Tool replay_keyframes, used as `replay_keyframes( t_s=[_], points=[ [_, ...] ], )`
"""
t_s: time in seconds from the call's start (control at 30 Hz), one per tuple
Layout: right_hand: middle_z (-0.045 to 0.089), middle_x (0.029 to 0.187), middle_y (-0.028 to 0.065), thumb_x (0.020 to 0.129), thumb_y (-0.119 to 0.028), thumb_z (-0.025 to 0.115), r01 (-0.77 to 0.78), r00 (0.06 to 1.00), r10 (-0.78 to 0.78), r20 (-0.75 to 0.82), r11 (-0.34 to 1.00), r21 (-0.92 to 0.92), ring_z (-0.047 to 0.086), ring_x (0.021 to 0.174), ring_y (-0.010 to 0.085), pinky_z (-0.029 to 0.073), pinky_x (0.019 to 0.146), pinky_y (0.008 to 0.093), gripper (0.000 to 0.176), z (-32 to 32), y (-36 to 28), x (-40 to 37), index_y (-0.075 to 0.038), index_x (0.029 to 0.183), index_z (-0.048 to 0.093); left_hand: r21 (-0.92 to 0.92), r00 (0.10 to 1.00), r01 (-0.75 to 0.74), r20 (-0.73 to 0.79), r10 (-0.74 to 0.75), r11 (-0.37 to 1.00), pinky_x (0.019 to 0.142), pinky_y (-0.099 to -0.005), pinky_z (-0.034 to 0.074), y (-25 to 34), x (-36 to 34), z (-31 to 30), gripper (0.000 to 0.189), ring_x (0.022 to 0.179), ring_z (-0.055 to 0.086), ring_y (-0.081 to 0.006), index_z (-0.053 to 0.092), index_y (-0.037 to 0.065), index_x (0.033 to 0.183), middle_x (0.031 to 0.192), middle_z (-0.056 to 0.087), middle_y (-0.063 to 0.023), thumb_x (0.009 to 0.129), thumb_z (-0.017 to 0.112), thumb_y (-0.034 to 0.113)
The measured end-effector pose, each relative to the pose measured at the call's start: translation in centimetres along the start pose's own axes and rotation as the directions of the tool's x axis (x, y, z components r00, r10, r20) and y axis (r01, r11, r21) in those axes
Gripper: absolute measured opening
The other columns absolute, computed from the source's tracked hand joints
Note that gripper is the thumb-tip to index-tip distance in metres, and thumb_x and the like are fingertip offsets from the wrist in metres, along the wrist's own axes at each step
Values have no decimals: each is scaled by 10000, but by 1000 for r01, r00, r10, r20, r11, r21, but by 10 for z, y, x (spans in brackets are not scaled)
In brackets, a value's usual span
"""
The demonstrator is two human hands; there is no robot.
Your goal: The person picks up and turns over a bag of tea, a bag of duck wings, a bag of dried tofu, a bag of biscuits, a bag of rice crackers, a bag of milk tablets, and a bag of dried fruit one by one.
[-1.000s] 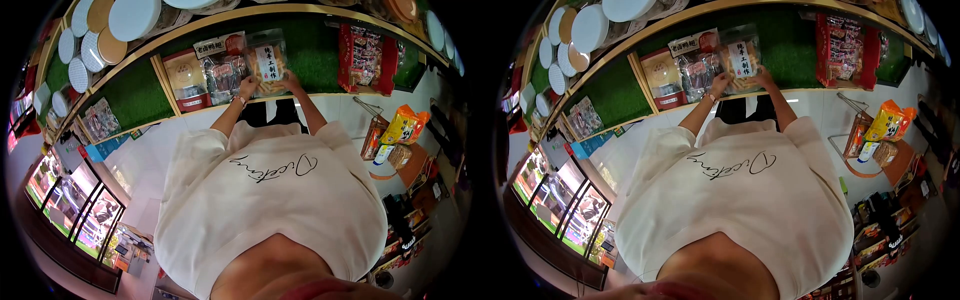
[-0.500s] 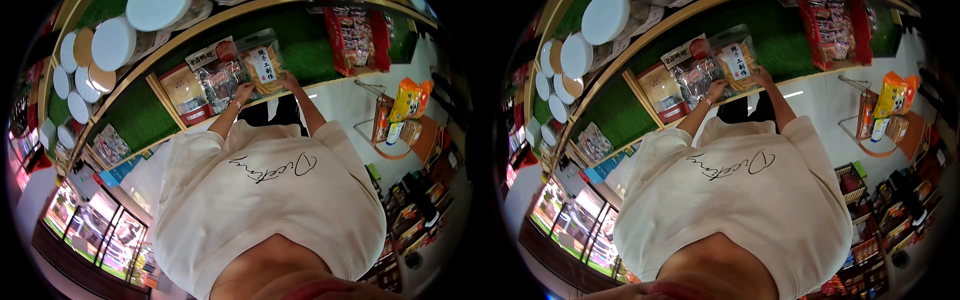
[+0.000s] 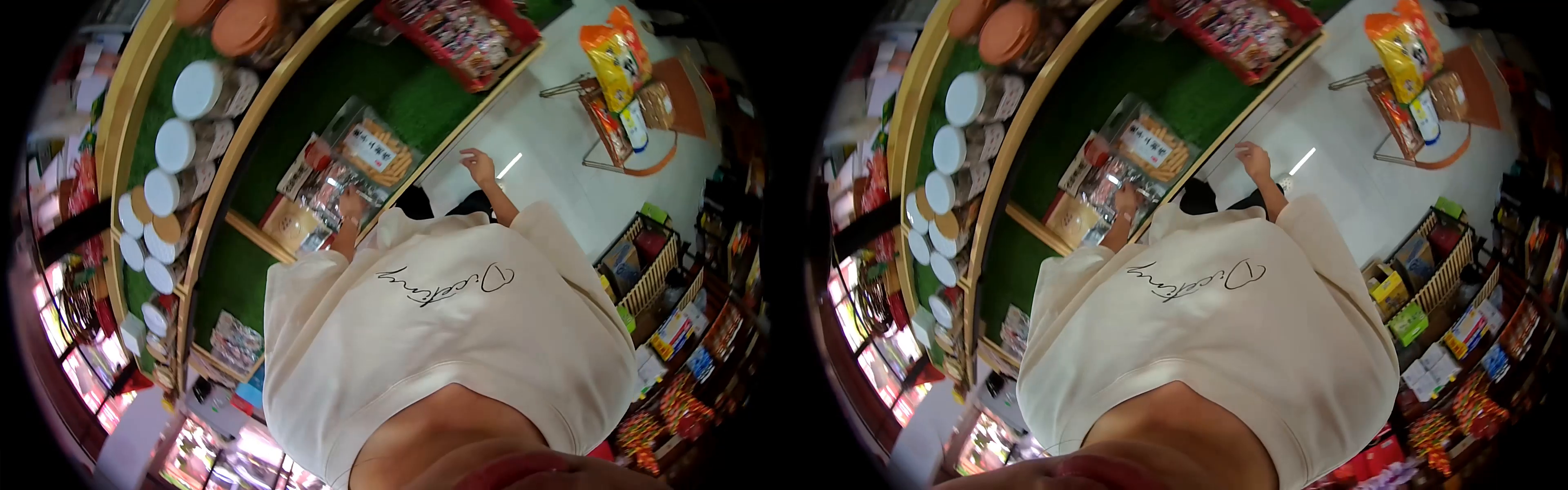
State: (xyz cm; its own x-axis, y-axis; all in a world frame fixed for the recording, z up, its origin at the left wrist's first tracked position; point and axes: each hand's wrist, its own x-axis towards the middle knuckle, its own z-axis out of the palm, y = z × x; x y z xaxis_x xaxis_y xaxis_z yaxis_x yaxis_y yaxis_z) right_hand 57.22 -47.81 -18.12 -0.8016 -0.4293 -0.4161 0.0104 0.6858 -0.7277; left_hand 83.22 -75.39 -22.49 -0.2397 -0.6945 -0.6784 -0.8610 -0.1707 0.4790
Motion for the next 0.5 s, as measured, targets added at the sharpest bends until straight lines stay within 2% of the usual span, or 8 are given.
replay_keyframes(
  t_s=[0.07,0.13,0.2,0.27,0.33,0.4,0.47,0.5],
  points=[
    [665,766,98,719,-152,668,-60,998,60,-17,998,-17,637,701,206,483,632,295,254,-34,19,-11,-130,969,633,50,996,33,-79,-29,998,597,-382,469,35,-39,-3,384,718,624,-283,585,0,932,752,626,-155,868,438,349],
    [665,783,108,706,-166,680,-96,990,97,-103,995,16,638,702,199,484,638,295,259,-69,39,-29,-126,958,635,-88,959,-200,-222,177,976,656,-392,461,52,-71,13,413,789,604,-307,573,-11,955,852,613,-203,872,419,362],
    [665,776,106,707,-164,676,-141,969,150,-198,988,59,639,710,198,484,649,294,256,-100,69,-41,-125,957,634,107,827,-397,-389,406,911,654,-371,446,12,-22,49,394,744,574,-275,559,-7,964,880,597,-196,872,424,351],
    [661,770,103,716,-128,638,-134,945,183,-271,973,189,641,741,201,485,681,294,247,-126,112,-60,-125,962,625,63,871,-301,-388,301,952,651,-365,432,42,-32,78,354,687,544,-268,541,-27,950,826,589,-177,872,444,305],
    [660,779,101,713,-114,623,-123,906,213,-366,960,253,641,758,203,484,696,298,256,-149,157,-77,-127,968,620,217,792,-393,-414,448,894,678,-398,455,44,-2,120,439,705,597,-289,549,15,1040,776,626,-151,839,432,388],
    [659,800,104,702,-112,617,-249,848,333,-412,937,245,638,762,225,485,701,315,280,-169,192,-99,-127,982,613,23,952,-304,-41,305,952,600,-307,455,110,-43,156,318,664,577,-187,569,-7,867,746,608,-84,845,463,293],
    [655,807,118,677,-112,637,-343,776,431,-460,901,267,631,770,253,486,701,333,281,-188,225,-128,-125,958,624,-258,936,-97,304,176,961,502,-305,389,138,-47,213,321,622,563,-161,577,65,951,719,618,-59,826,482,345],
    [652,815,124,661,-113,652,-386,743,460,-486,888,251,626,774,261,486,700,338,288,-195,244,-143,-125,947,630,4,831,-128,547,105,992,499,-249,359,167,-58,228,276,637,539,-129,582,80,925,771,614,-50,821,499,321]
  ],
)
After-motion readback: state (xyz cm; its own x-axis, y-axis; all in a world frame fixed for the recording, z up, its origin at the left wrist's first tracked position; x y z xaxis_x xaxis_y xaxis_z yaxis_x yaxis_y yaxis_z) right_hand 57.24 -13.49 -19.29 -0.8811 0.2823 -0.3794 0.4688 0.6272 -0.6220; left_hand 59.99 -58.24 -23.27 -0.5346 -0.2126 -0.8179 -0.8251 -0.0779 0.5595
